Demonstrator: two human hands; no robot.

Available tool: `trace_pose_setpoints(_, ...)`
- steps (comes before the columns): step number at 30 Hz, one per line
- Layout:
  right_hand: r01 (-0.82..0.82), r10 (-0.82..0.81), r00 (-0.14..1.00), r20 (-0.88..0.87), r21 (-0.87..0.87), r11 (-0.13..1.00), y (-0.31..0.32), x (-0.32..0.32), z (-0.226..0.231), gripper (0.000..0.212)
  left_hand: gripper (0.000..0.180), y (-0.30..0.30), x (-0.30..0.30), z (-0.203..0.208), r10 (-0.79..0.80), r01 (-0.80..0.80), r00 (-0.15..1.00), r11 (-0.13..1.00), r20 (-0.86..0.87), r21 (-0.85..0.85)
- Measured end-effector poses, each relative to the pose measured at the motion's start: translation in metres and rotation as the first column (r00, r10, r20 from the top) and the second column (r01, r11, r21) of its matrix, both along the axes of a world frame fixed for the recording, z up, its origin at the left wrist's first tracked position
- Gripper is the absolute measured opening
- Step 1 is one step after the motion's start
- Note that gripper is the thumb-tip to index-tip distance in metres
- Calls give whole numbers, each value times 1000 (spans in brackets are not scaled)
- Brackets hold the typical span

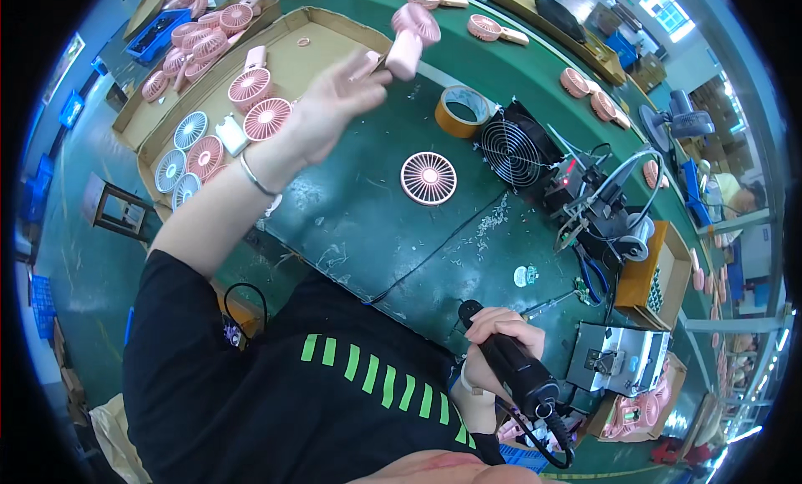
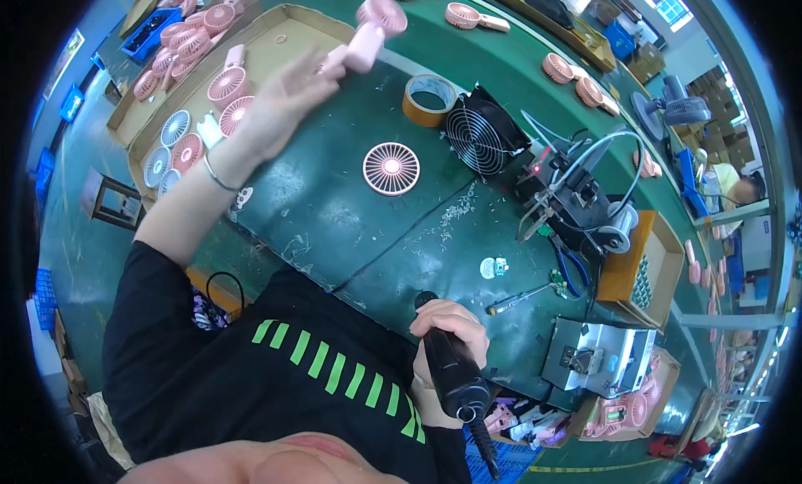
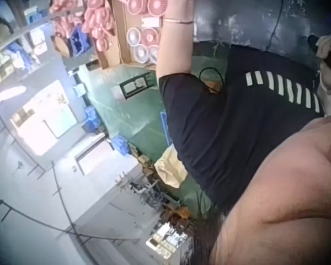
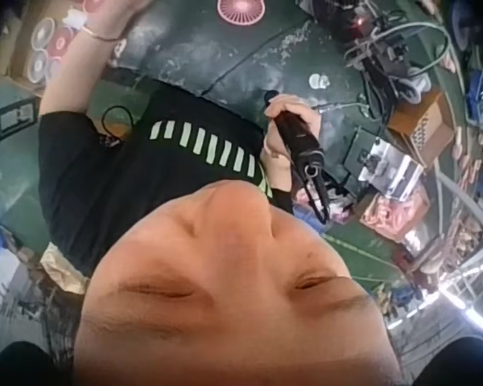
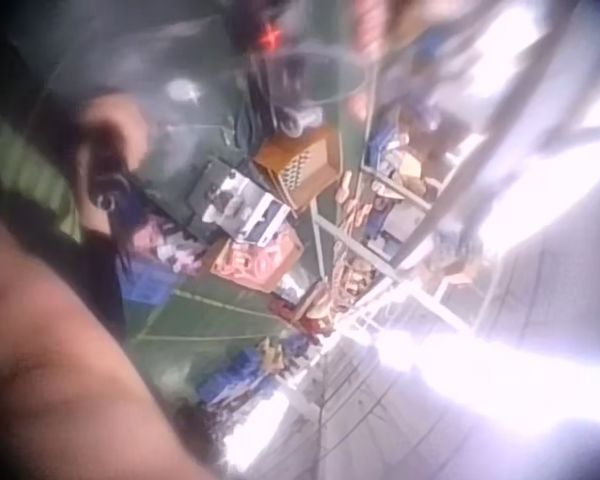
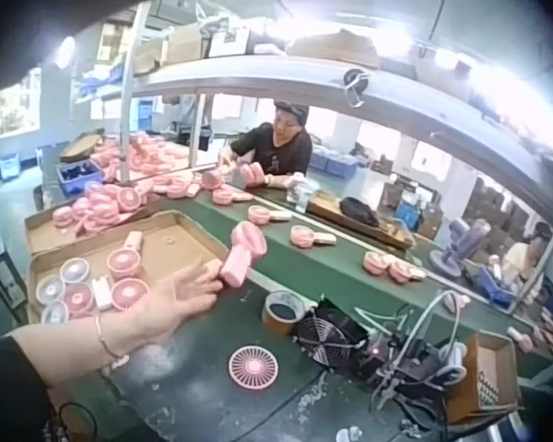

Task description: The person assembles portable electric fans by connecting internal parts, fitting the casing together, driving screws using an electric screwdriver, and placing assembled fans onto the shelf.

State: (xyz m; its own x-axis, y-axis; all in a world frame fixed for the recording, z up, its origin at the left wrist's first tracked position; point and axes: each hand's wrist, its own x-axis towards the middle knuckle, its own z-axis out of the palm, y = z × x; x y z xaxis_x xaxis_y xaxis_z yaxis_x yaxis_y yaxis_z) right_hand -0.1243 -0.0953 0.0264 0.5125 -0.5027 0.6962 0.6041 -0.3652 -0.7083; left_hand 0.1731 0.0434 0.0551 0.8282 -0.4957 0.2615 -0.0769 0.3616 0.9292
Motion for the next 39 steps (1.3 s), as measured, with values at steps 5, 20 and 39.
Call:
trace_pose_setpoints(5, 9, -9, 1000, -30, 3, 1000, -2, -8, -2, 42, 59, 66, 98, -21, -13, -805, 470, 405, 883, 434)
trace_pose_setpoints(20, -43, 43, 999, -15, 34, 999, -5, -16, -7, 21, 69, 143, 75, 13, 767, -790, 519, 599, 376, -133)
trace_pose_setpoints(39, -8, 8, 998, -57, 10, 1000, -3, -6, -6, 21, 50, 1, -121, -63, -210, 225, 971, 965, -111, 135)
